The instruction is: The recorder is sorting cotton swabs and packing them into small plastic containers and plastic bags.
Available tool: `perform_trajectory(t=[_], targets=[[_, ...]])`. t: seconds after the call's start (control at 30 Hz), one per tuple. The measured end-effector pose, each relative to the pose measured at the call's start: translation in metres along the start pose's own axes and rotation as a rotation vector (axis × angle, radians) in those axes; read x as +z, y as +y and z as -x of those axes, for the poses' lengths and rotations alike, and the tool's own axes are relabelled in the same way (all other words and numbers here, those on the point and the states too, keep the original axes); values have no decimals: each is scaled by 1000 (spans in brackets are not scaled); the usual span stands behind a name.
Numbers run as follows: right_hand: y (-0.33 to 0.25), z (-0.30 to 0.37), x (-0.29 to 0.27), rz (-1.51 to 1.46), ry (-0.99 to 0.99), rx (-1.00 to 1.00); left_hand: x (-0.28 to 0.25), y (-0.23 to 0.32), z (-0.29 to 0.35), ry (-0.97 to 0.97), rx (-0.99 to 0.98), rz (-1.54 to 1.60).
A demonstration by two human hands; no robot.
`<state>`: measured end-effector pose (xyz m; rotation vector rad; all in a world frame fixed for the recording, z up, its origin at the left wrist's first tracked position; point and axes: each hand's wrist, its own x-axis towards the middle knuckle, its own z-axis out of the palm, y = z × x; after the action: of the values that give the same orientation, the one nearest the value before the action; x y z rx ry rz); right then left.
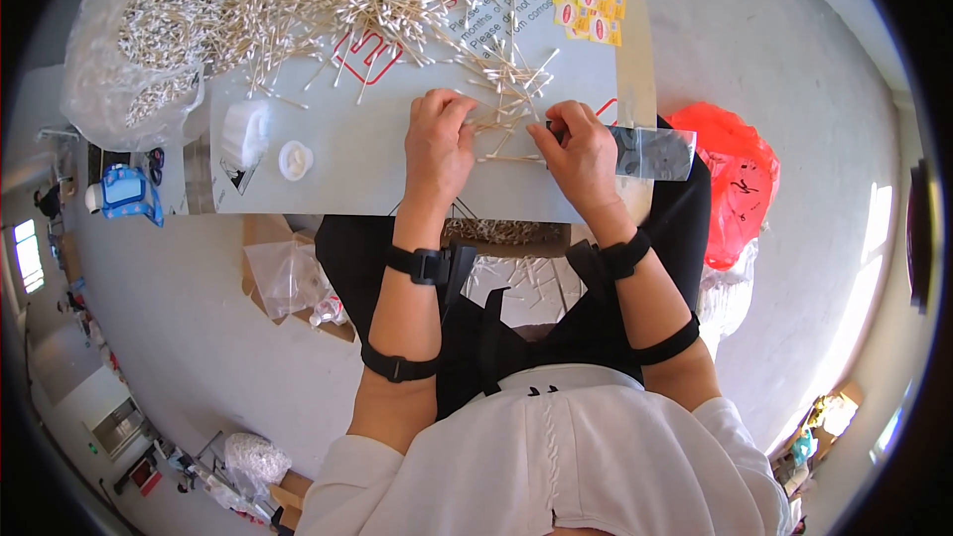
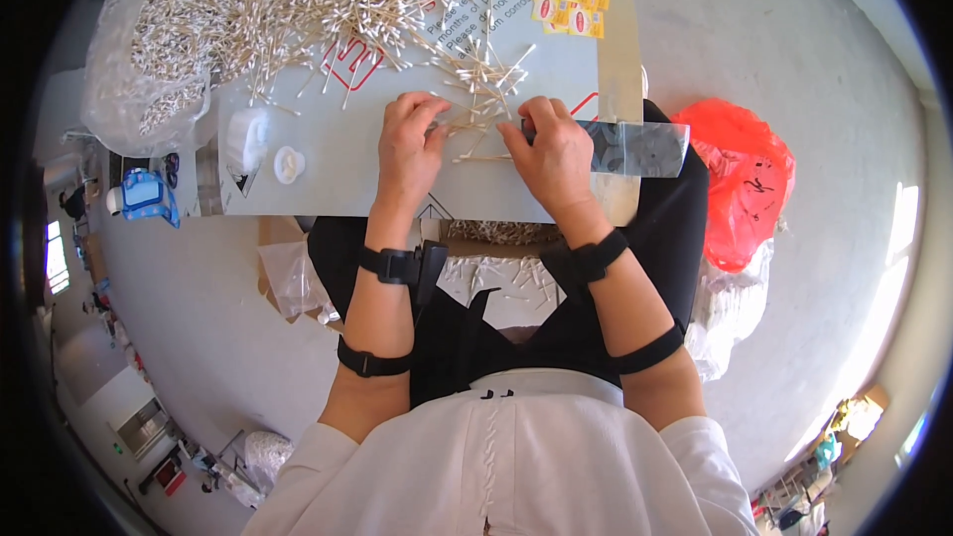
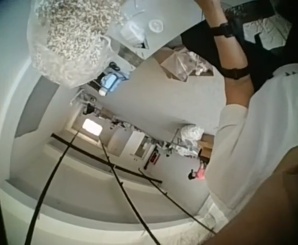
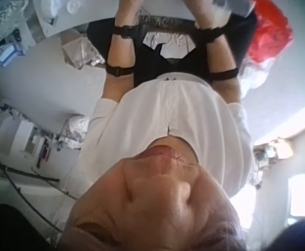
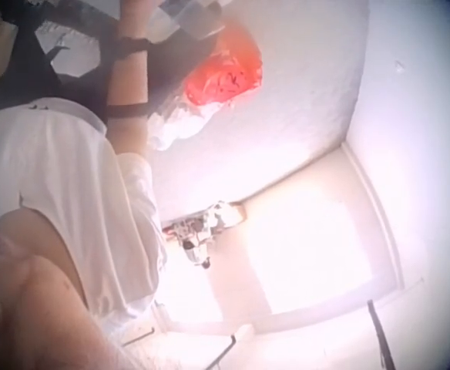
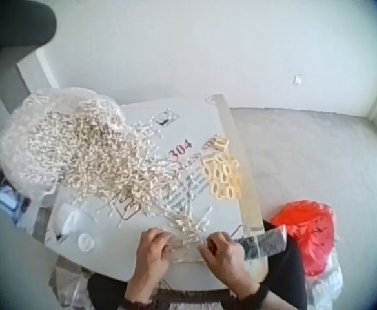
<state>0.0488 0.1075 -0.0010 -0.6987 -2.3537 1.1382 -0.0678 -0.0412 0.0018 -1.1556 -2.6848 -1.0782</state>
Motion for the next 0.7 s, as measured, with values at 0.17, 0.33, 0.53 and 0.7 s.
perform_trajectory(t=[0.17, 0.33, 0.53, 0.7], targets=[[16, -25, 6, 199, -47, -80, 6, -2, -12, -35, -34, -18], [23, -45, -8, 158, -84, -125, 6, 6, -10, -137, -3, -4], [22, -45, -13, 86, -167, -168, 6, 13, -5, -101, 50, -13], [16, -46, -10, 138, -32, -268, 2, 25, 15, -174, 50, -81]])
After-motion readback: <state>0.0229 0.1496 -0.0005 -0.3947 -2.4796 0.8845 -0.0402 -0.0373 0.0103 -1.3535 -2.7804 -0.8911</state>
